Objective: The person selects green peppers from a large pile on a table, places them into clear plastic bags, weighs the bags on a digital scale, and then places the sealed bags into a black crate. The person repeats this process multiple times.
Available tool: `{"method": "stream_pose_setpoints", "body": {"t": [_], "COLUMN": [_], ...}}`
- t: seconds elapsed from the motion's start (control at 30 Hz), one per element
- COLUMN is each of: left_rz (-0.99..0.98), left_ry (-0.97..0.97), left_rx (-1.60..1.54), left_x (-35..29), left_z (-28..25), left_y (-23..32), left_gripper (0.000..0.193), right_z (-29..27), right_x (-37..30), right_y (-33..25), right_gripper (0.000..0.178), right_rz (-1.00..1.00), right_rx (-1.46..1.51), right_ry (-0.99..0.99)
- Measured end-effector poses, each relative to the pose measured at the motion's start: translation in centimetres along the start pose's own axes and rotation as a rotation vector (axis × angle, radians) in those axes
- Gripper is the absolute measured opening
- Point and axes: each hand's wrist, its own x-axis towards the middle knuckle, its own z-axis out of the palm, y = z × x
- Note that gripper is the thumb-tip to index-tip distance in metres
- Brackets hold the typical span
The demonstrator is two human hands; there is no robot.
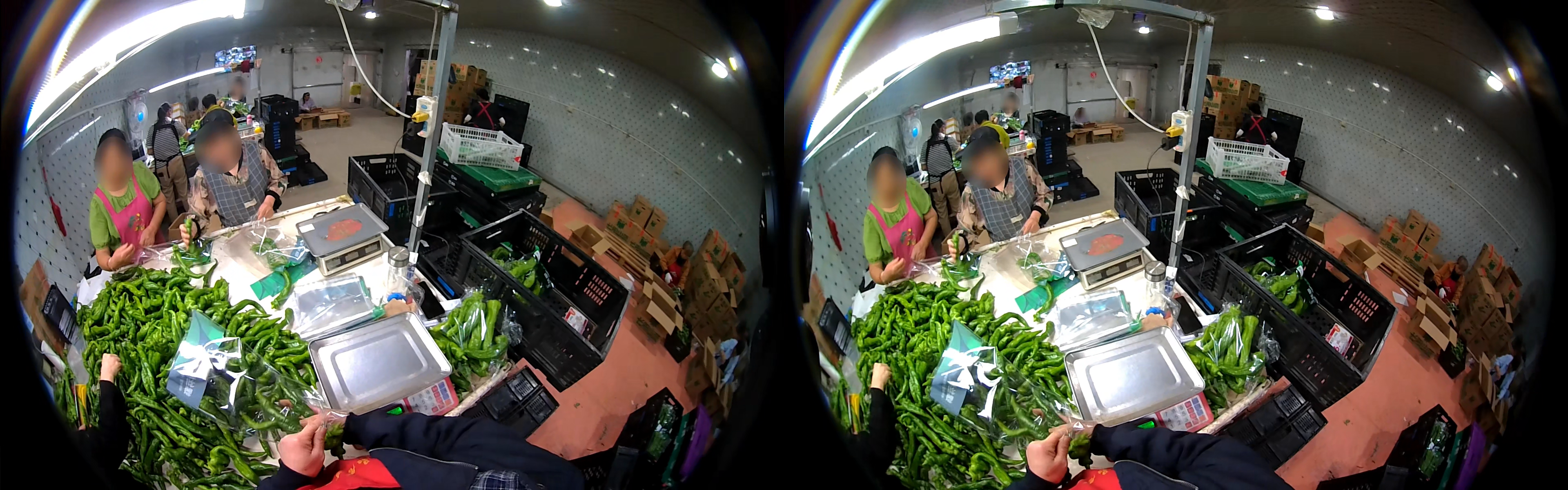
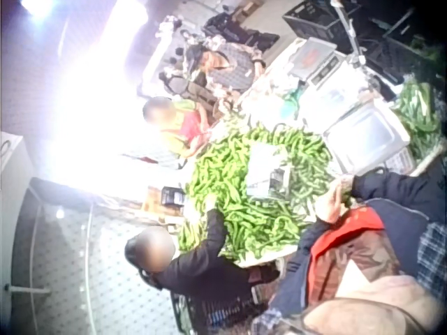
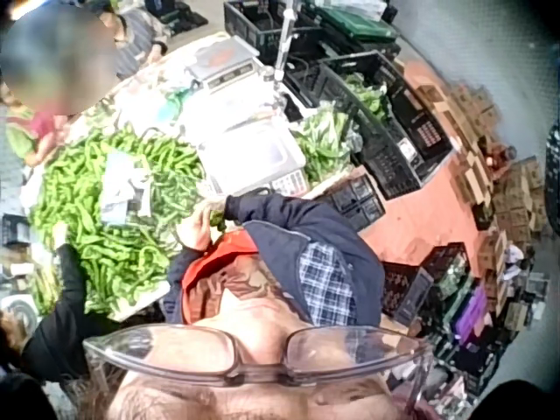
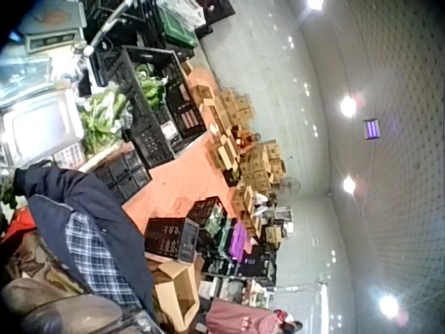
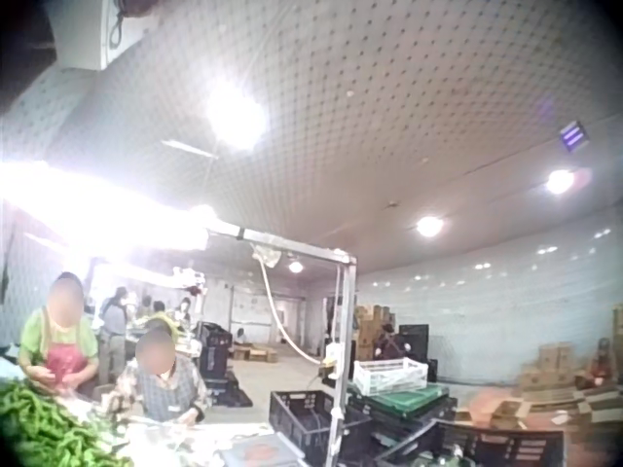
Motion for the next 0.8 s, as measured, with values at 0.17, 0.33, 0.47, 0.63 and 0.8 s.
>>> {"method": "stream_pose_setpoints", "body": {"t": [0.17,0.33,0.47,0.63,0.8], "left_rz": [-0.191,-0.052,-0.146,-0.057,-0.084], "left_ry": [0.017,0.014,0.033,0.034,0.009], "left_rx": [-0.034,-0.060,-0.144,-0.071,0.061], "left_x": [-0.3,-0.6,0.4,0.8,1.4], "left_z": [-0.8,0.7,-0.7,0.7,-0.2], "left_y": [-0.5,-1.1,0.5,-1.3,0.4], "left_gripper": [0.018,0.018,0.022,0.025,0.019], "right_z": [5.6,3.7,4.8,1.6,3.3], "right_x": [-1.9,-1.4,-2.0,-0.1,1.5], "right_y": [-4.7,-2.5,-4.6,-2.9,-2.7], "right_gripper": [0.063,0.061,0.060,0.074,0.076], "right_rz": [-0.010,-0.015,-0.034,-0.109,-0.250], "right_rx": [0.065,-0.034,-0.100,-0.306,-0.643], "right_ry": [0.074,0.216,0.408,0.258,0.164]}}
